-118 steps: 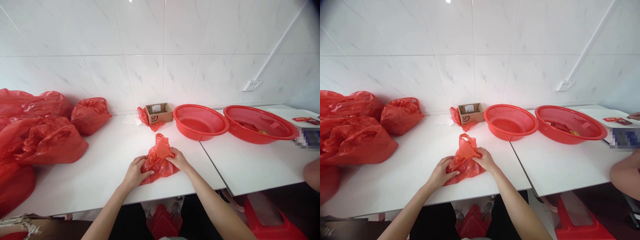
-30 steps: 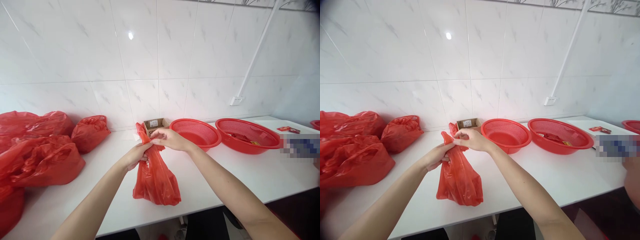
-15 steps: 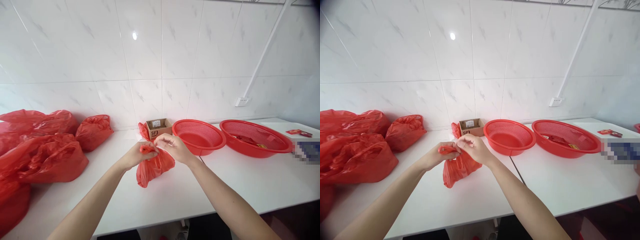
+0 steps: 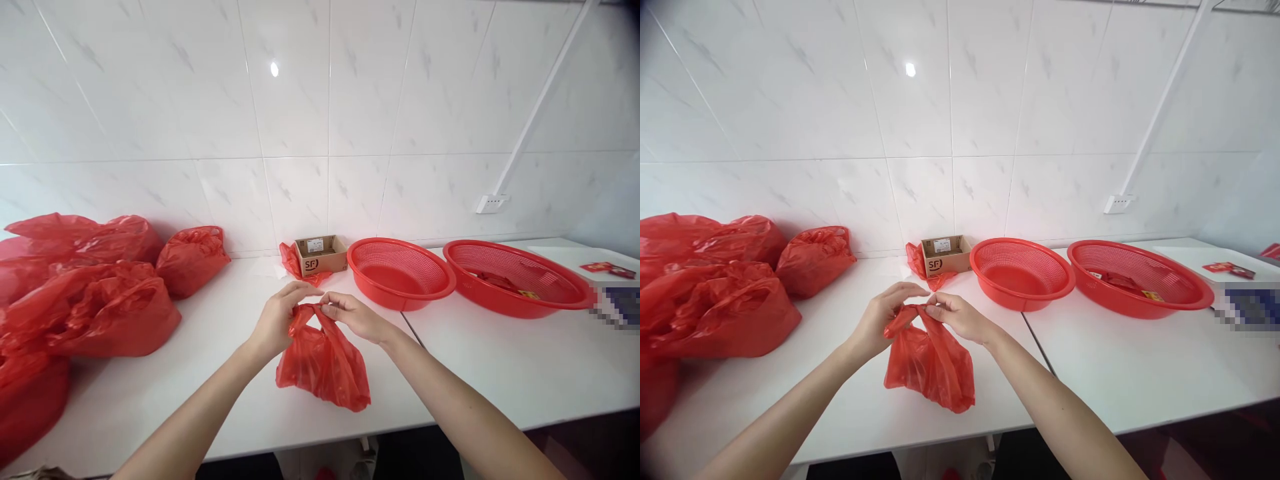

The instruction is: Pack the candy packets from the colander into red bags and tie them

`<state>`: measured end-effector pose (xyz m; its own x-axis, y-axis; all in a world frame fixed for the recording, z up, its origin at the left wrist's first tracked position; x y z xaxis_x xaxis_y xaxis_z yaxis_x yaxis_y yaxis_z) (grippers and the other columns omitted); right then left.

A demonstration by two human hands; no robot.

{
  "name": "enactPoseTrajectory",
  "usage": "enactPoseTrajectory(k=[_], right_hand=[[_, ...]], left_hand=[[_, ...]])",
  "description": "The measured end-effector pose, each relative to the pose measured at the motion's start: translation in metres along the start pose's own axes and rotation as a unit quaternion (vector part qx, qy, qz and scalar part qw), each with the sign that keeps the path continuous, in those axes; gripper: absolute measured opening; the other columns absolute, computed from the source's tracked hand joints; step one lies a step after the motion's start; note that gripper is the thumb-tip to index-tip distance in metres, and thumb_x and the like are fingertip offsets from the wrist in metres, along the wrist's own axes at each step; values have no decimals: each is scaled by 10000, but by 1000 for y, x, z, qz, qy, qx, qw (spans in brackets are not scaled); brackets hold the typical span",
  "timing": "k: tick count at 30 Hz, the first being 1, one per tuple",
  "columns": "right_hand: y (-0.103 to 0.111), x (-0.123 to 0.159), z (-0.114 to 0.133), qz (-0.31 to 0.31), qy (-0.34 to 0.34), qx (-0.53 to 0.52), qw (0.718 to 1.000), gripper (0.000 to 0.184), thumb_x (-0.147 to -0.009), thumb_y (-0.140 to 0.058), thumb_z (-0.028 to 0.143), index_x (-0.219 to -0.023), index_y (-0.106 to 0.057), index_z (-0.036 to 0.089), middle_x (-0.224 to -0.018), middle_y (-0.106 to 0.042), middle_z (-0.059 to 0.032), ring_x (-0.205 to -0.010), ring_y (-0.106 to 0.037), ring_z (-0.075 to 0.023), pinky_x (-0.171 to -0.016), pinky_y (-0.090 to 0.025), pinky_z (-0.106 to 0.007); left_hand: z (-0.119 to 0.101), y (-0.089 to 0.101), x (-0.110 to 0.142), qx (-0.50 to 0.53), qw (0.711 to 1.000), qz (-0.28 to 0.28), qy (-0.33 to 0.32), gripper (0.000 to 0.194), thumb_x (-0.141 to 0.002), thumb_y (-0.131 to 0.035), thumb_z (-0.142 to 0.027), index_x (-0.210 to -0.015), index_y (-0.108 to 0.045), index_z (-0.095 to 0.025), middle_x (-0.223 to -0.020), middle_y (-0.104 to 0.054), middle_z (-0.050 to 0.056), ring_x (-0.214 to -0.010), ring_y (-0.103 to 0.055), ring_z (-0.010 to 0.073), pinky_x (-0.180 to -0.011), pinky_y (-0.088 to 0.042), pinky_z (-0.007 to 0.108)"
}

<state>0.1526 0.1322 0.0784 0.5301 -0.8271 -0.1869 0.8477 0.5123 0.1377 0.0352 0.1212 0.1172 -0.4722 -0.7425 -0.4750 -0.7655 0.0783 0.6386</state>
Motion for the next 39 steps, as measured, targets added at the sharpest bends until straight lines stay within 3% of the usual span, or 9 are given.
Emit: enactPoseTrajectory(k=[4,8,14,22,25,28,31,35,39], right_hand=[[19,19,2,-77,47,156,984,305,-951,-461,450,-770,-521,212,-753,-563,21,-729,-535,-132,-686,-419,-260],[62,39,-18,-159,31,289,943,278,-951,-449,419,-793,-567,224,-800,-675,0,-761,-606,-157,-713,-435,-276],[97,49,-52,-184,-6,310,933,260,-947,-433,412,-800,-556,237,-821,-716,-4,-800,-648,-186,-740,-453,-305],[92,42,-84,-155,-42,280,946,264,-924,-459,408,-758,-558,228,-783,-707,1,-804,-669,-188,-758,-472,-321],[88,38,-92,-147,-54,255,954,267,-930,-434,415,-790,-559,225,-812,-698,-7,-831,-671,-186,-773,-488,-329],[74,30,-89,-155,-55,239,957,277,-944,-396,425,-1047,-587,253,-1064,-682,-35,-975,-648,-188,-839,-489,-350],[45,25,-89,-162,-48,240,956,431,-908,-482,450,-1321,-470,325,-1327,-565,-42,-1190,-550,-211,-941,-454,-380],[12,26,-101,-158,-31,243,956,397,-799,-634,348,-1192,-593,312,-1211,-620,-34,-1089,-596,-232,-922,-469,-393],[16,31,-108,-183,-14,235,955,226,-823,-520,207,-1006,-642,263,-1061,-651,-26,-992,-620,-195,-907,-480,-362]], left_hand=[[11,1,21,4,999,22,31,273,-888,-484,-214,-1048,-703,-248,-1153,-661,58,-982,-642,202,-823,-506,306],[41,15,51,-25,993,10,119,306,-933,-433,-370,-879,-703,-236,-999,-702,46,-886,-644,204,-792,-498,311],[70,25,74,-60,970,44,231,377,-895,-433,-501,-802,-703,-254,-799,-680,11,-670,-549,183,-622,-434,289],[98,10,90,-37,958,46,282,503,-891,-388,-585,-754,-711,-225,-779,-692,28,-712,-592,200,-625,-460,296],[106,8,86,-56,957,15,283,510,-923,-323,-557,-908,-708,-222,-922,-714,50,-807,-632,217,-709,-500,328],[99,2,65,-86,967,-14,237,456,-958,-281,-446,-1257,-564,-249,-1234,-636,56,-1063,-597,221,-895,-480,361],[86,-26,42,-118,981,26,155,480,-892,-413,-245,-1368,-469,-268,-1417,-507,38,-1281,-452,222,-1048,-386,373],[85,-68,35,-161,976,122,78,615,-678,-505,-41,-1244,-587,-267,-1219,-641,47,-1127,-559,254,-965,-439,396],[97,-82,42,-193,967,148,71,475,-694,-515,-27,-1109,-645,-218,-918,-684,60,-880,-629,251,-857,-462,420]])
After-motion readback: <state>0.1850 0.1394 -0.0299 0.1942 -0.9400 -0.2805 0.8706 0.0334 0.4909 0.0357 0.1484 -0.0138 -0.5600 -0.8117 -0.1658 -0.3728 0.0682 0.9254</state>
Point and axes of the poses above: each hand's wrist, its own x-axis away from the middle knuckle, its own y-axis out of the back of the hand, z = x × y, the point moved 8 cm from there along -x, towards the middle knuckle
